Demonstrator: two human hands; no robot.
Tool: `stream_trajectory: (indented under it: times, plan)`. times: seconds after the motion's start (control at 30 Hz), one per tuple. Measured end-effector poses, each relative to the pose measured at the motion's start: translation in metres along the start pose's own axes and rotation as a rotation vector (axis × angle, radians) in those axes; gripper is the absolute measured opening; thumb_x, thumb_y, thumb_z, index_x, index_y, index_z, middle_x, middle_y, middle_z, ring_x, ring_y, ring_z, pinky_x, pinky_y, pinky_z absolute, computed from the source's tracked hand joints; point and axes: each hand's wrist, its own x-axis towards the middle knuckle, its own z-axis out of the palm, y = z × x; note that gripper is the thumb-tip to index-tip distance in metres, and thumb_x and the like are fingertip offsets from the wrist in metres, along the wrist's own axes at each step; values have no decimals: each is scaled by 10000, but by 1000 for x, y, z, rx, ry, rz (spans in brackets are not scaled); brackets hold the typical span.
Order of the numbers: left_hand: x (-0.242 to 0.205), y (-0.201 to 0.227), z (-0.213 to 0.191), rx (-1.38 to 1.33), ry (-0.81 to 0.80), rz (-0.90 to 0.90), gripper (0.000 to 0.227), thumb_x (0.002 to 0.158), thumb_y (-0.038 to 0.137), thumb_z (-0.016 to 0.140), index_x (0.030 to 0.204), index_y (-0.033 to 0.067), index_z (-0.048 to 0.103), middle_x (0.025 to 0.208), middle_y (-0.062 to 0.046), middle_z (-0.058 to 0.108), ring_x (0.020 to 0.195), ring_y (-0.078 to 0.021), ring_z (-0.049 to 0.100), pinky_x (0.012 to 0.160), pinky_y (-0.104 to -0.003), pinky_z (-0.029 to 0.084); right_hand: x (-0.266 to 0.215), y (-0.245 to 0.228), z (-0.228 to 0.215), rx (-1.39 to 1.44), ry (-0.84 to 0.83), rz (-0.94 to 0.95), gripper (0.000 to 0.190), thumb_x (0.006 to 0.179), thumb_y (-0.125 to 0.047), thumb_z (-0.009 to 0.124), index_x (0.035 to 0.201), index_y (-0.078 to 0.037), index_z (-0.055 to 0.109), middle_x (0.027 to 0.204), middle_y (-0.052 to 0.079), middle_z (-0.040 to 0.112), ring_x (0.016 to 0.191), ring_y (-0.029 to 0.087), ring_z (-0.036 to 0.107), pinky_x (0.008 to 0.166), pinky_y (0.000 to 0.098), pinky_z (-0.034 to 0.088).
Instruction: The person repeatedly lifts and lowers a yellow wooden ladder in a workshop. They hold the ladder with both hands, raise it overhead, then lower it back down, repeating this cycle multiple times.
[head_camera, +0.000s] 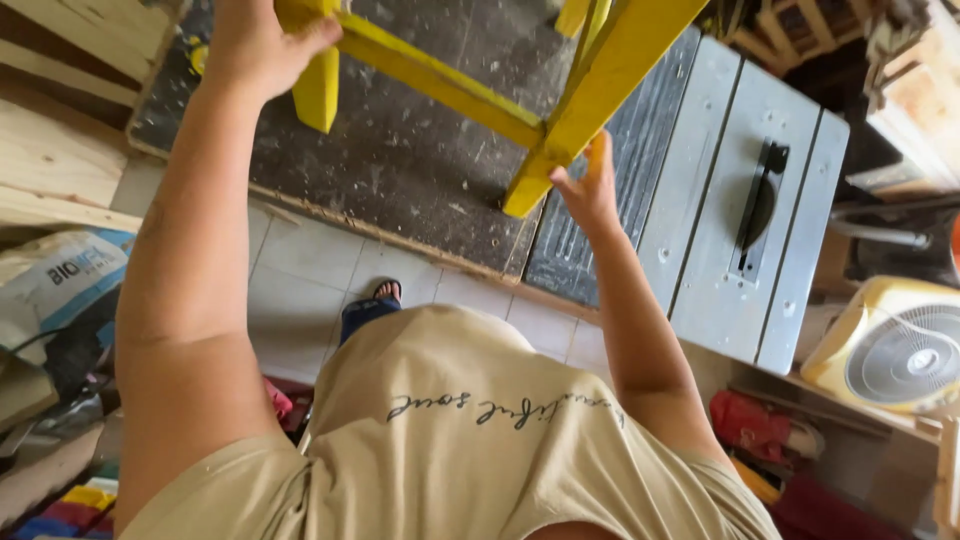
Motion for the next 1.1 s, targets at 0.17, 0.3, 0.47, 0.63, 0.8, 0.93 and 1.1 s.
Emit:
stream_trajectory:
  times: [0.17, 0.3, 0.47, 0.63, 0.8, 0.93, 1.1]
  plan:
    - [17, -14, 8, -67, 143, 98, 462, 1098, 264, 819, 1342, 11, 521, 1268, -206, 629, 1125, -377, 635, 897, -469, 535, 31, -36, -27, -74, -37, -179, 759, 1043, -742, 440, 1399, -74, 485, 1378, 143, 542, 1276, 302, 534, 1092, 525, 459]
    - [40, -24, 29, -218, 148, 6, 709, 1032, 609, 764, 1336, 16, 521, 1134, -316, 677, 1094, -551, 671, 914, -644, 564, 38, -2, -24, -316, -51, -19, 1088, 903, -835, 603, 1615, -31, 428, 1647, 231, 423, 1568, 457, 278, 1264, 644, 171]
    - [36, -22, 24, -161, 122, -43, 748, 1008, 670, 725, 1391, 62, 519, 1189, -284, 685, 1161, -510, 653, 1000, -633, 534, 43, -1, -19, -360, -49, 24, 1119, 849, -849, 658, 1619, -67, 435, 1683, 175, 403, 1602, 401, 236, 1272, 635, 151]
    - [40, -30, 24, -137, 101, -85, 758, 1007, 705, 703, 1409, 93, 509, 1260, -264, 680, 1219, -489, 634, 1052, -641, 507, 45, 11, -20, -338, -80, 48, 1116, 849, -825, 675, 1620, -60, 418, 1668, 189, 416, 1580, 398, 300, 1263, 645, 177]
    - [52, 16, -15, -164, 88, 6, 1003, 893, 790, 785, 1464, 28, 468, 1353, -308, 632, 1252, -552, 593, 1061, -695, 476, 66, -43, -41, 50, 66, 5, 732, 967, -675, 638, 1455, -133, 565, 1202, 162, 656, 1146, 267, 636, 1091, 602, 414]
    - [82, 45, -24, -285, 99, 186, 962, 856, 780, 636, 1446, 60, 394, 1169, -88, 586, 944, -185, 623, 755, -291, 621, 89, -78, -28, 119, 161, -20, 777, 999, -740, 498, 1405, -77, 515, 1173, 51, 573, 1061, 189, 547, 932, 368, 473]
    - [85, 48, 0, -299, 382, 281, 539, 935, 281, 835, 1269, 19, 502, 974, -88, 584, 696, -193, 624, 502, -275, 591, 89, -62, -8, 273, 294, 33, 774, 863, -759, 681, 1265, -111, 553, 1033, 38, 728, 935, 172, 719, 834, 338, 621]
